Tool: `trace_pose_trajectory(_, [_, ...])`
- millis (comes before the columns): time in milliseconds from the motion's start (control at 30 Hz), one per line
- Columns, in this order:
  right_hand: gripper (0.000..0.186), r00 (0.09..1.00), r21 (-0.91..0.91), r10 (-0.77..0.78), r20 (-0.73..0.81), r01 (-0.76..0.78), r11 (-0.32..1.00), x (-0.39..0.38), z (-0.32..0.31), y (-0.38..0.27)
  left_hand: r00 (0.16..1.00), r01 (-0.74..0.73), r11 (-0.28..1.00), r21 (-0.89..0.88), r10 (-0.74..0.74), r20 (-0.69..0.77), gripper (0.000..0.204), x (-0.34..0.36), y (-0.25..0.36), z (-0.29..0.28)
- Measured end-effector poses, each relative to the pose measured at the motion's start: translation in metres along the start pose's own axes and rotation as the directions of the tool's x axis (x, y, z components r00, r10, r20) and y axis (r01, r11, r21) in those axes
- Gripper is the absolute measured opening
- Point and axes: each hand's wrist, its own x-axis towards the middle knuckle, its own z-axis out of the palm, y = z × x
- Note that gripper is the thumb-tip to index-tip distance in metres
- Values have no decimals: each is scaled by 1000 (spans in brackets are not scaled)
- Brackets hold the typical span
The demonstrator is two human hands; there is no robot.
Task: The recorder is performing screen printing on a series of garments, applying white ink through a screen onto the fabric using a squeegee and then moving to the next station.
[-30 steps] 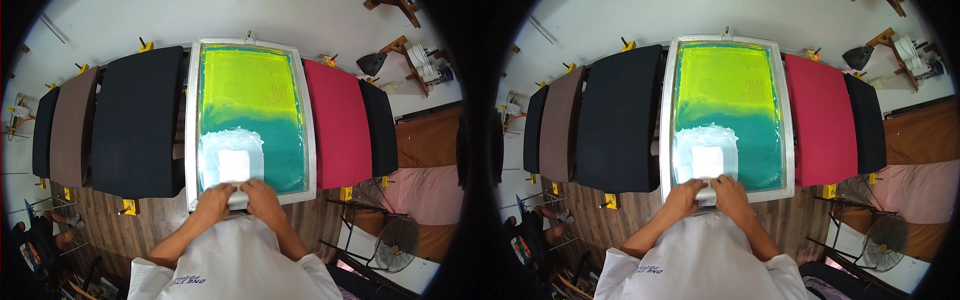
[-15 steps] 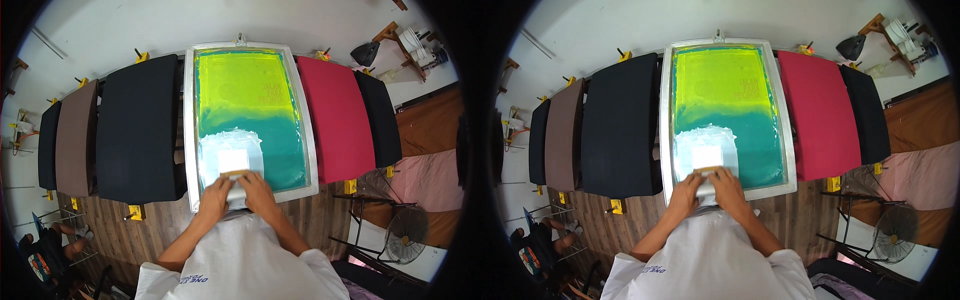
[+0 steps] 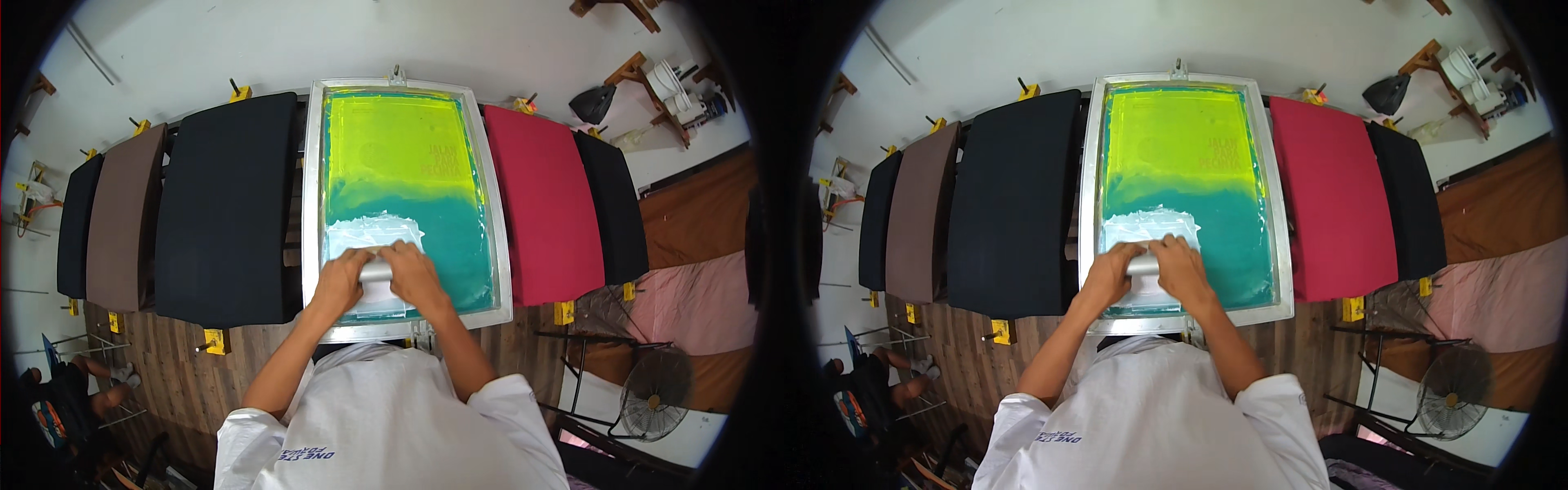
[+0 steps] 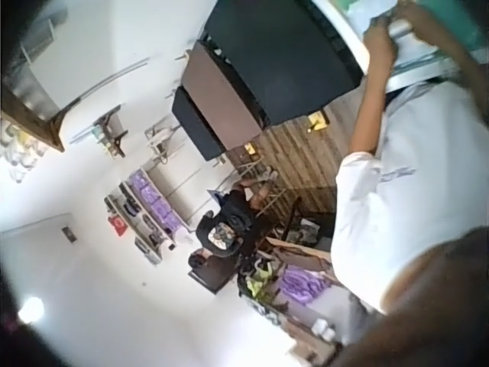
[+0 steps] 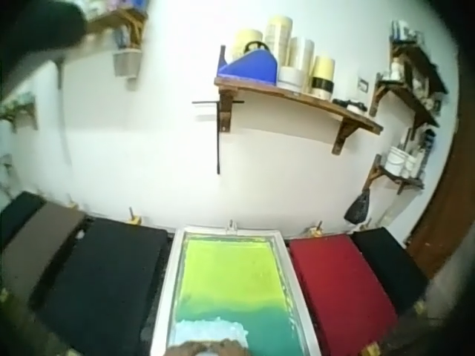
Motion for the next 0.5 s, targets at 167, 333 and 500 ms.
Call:
trace_pose_trajectory(167, [51, 996, 18, 40, 76, -42, 999, -69, 11, -19, 998, -7, 998, 64, 4, 55, 59, -65, 27, 18])
trace_pose_trajectory(333, [44, 981, 16, 89, 173, -93, 996, -73, -6, -27, 995, -5, 1000, -1, 5, 97, 55, -69, 38, 8])
trace_pose_trajectory(500, [45, 999, -40, 29, 36, -27, 999, -17, -17, -6, 995, -70, 997, 15, 70, -64, 50, -10, 20, 1])
